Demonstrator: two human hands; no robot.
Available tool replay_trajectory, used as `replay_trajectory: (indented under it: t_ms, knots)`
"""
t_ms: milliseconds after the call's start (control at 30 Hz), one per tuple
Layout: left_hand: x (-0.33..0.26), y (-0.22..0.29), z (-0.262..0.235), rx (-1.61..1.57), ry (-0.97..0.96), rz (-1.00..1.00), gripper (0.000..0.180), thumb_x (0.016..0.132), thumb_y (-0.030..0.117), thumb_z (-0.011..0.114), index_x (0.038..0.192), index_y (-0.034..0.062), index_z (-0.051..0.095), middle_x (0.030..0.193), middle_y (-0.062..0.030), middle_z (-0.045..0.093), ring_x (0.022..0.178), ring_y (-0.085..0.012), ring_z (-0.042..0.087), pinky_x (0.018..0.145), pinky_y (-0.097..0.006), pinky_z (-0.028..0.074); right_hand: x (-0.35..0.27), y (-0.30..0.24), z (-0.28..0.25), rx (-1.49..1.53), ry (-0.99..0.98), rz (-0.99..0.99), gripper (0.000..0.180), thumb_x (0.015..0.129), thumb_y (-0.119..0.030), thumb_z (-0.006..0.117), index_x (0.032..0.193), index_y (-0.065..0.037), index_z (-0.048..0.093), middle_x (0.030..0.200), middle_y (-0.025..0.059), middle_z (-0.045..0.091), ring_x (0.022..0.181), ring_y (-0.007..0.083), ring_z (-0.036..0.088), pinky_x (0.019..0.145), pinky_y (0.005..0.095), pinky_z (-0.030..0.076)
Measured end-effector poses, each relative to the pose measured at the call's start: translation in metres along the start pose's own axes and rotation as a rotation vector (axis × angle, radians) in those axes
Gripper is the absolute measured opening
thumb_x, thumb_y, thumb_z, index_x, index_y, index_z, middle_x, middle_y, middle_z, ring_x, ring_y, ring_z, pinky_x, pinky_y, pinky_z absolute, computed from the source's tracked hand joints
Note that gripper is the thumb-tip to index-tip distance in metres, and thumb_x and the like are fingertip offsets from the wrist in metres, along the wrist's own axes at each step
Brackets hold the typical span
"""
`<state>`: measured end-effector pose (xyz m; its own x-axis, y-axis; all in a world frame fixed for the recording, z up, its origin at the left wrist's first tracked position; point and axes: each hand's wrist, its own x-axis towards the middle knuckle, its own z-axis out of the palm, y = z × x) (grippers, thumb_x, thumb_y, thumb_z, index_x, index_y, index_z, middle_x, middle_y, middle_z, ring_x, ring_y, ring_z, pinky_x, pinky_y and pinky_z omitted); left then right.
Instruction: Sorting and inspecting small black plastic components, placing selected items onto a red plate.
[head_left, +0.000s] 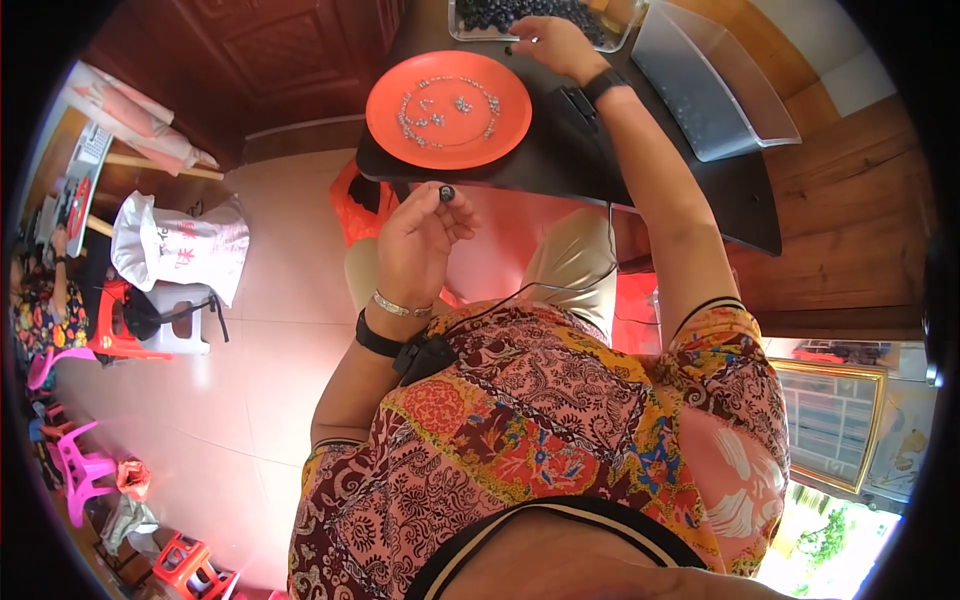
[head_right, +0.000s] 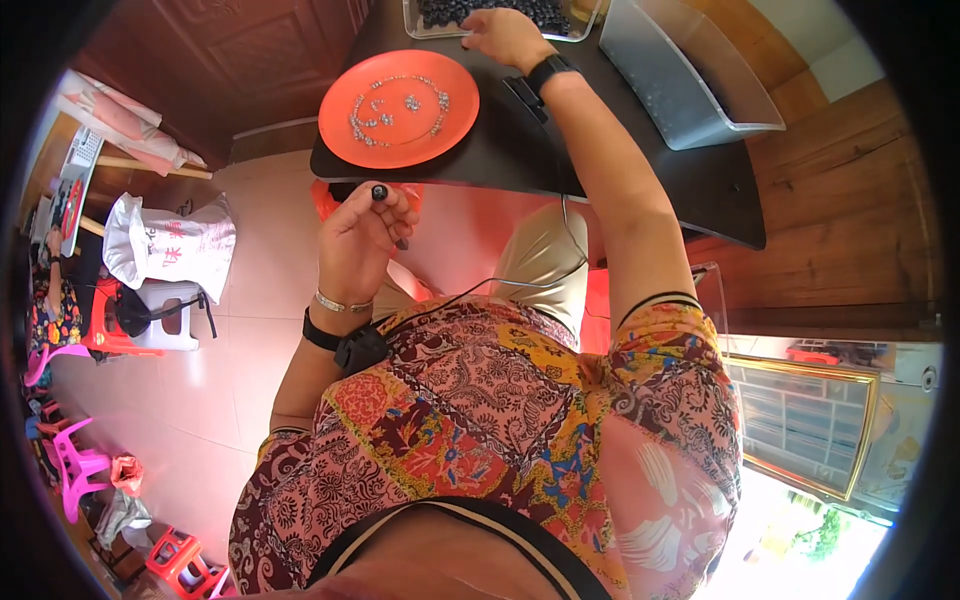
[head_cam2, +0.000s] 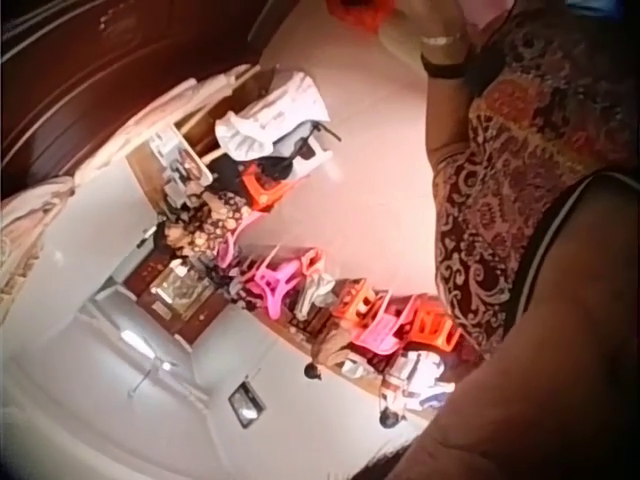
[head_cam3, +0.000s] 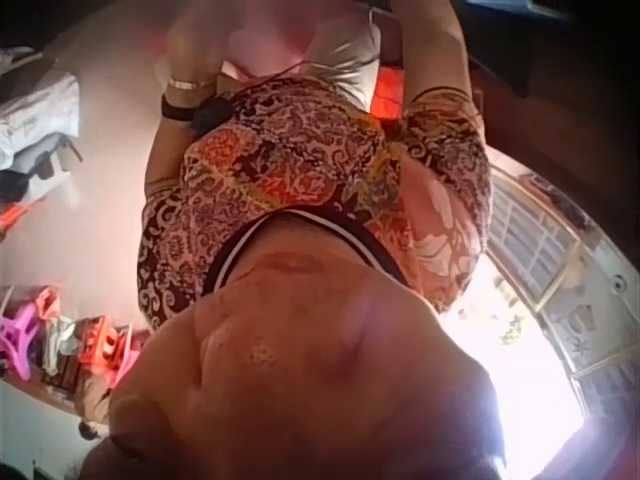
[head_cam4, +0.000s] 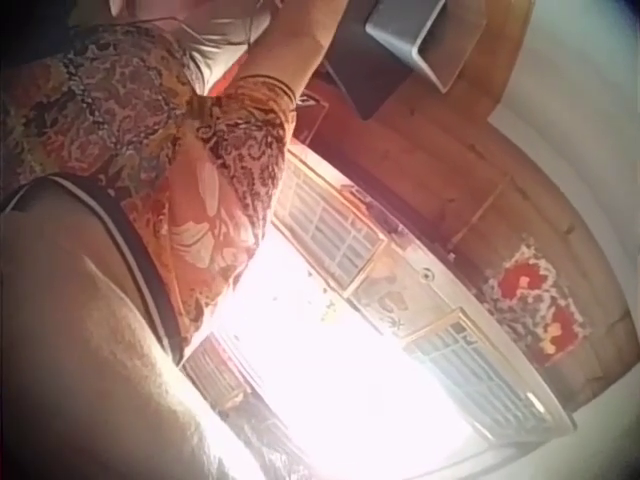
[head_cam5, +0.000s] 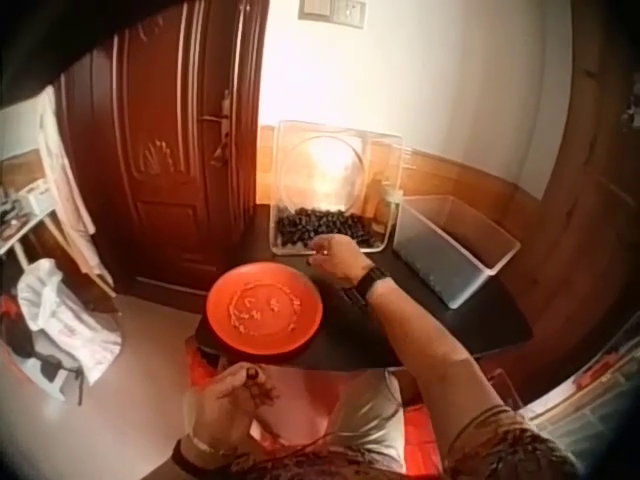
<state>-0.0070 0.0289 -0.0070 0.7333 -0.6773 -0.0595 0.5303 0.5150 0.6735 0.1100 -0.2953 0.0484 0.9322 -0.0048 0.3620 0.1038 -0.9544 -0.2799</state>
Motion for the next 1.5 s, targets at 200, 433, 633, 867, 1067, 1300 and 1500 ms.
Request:
replay_trajectory:
  t_ms: [200, 433, 633, 867, 1067, 1300, 1500]
  knots:
    - [-0.007, 0.001, -0.004, -0.024, 0.033, 0.017, 0.019, 0.093, 0.02, 0.046, 0.089, 0.0037, 0.055, 0.087, -0.0079, 0.06, 0.082, -0.0215, 0.06, 0.075, -0.032, 0.045, 0.022, 0.018, 0.042, -0.101, -0.02, 0.014, 0.029, 0.079, -0.027, 0.069, 0.1, -0.009, 0.067, 0.093, 0.0125, 0.069, 0.089, 0.0283, 0.066, 0.079, 0.0374, 0.051]
    - [-0.003, 0.001, 0.001, -0.007, 0.021, -0.02, 0.019, 0.093, 0.02, 0.046, 0.089, 0.0036, 0.055, 0.086, -0.008, 0.06, 0.082, -0.0209, 0.06, 0.075, -0.032, 0.045, 0.019, 0.036, 0.045, -0.061, 0.023, -0.071, 0.021, 0.081, -0.024, 0.067, 0.097, -0.01, 0.069, 0.081, 0.0088, 0.069, 0.078, 0.0247, 0.066, 0.073, 0.0366, 0.052]
    - [0.004, -0.001, 0.006, 0.028, -0.013, -0.031, 0.02, 0.092, 0.022, 0.046, 0.089, 0.0048, 0.056, 0.086, -0.0075, 0.06, 0.082, -0.0206, 0.059, 0.075, -0.032, 0.044, -0.055, -0.028, -0.014, 0.86, -0.079, 0.222, 0.023, 0.094, -0.023, 0.057, 0.102, -0.003, 0.065, 0.081, -0.0019, 0.06, 0.07, 0.0063, 0.055, 0.067, 0.0214, 0.048]
    - [0.017, -0.009, 0.024, 0.097, -0.037, -0.099, 0.021, 0.091, 0.024, 0.046, 0.088, 0.0053, 0.056, 0.087, -0.0077, 0.061, 0.081, -0.0212, 0.059, 0.075, -0.033, 0.044, -0.13, -0.068, -0.021, 1.15, -0.143, 0.321, 0.019, 0.092, -0.021, 0.062, 0.1, -0.004, 0.061, 0.081, -0.0013, 0.059, 0.072, 0.0071, 0.056, 0.07, 0.0216, 0.048]
    - [0.02, -0.014, 0.032, 0.1, -0.068, -0.078, 0.022, 0.092, 0.024, 0.045, 0.09, 0.0053, 0.056, 0.087, -0.0077, 0.061, 0.08, -0.0206, 0.06, 0.075, -0.032, 0.044, -0.162, -0.09, -0.02, 1.332, -0.083, 0.31, 0.021, 0.092, -0.017, 0.062, 0.106, -0.001, 0.063, 0.086, 0.0, 0.063, 0.075, 0.0072, 0.058, 0.071, 0.0227, 0.051]
    - [0.017, -0.011, 0.035, 0.099, -0.073, -0.075, 0.024, 0.096, 0.025, 0.042, 0.092, 0.0053, 0.055, 0.09, -0.008, 0.058, 0.085, -0.0224, 0.059, 0.077, -0.033, 0.045, -0.178, -0.112, -0.024, 1.159, 0.001, 0.238, 0.017, 0.092, -0.014, 0.062, 0.102, -0.002, 0.066, 0.079, -0.002, 0.06, 0.072, 0.006, 0.055, 0.071, 0.0221, 0.049]
    - [0.014, -0.01, 0.034, 0.117, -0.077, -0.012, 0.023, 0.094, 0.026, 0.045, 0.095, 0.0051, 0.055, 0.09, -0.0069, 0.06, 0.083, -0.0206, 0.06, 0.076, -0.033, 0.044, -0.179, -0.128, -0.024, 1.341, 0.079, 0.186, 0.013, 0.09, -0.009, 0.063, 0.1, -0.002, 0.066, 0.087, 0.0043, 0.067, 0.077, 0.0084, 0.06, 0.073, 0.0219, 0.051]
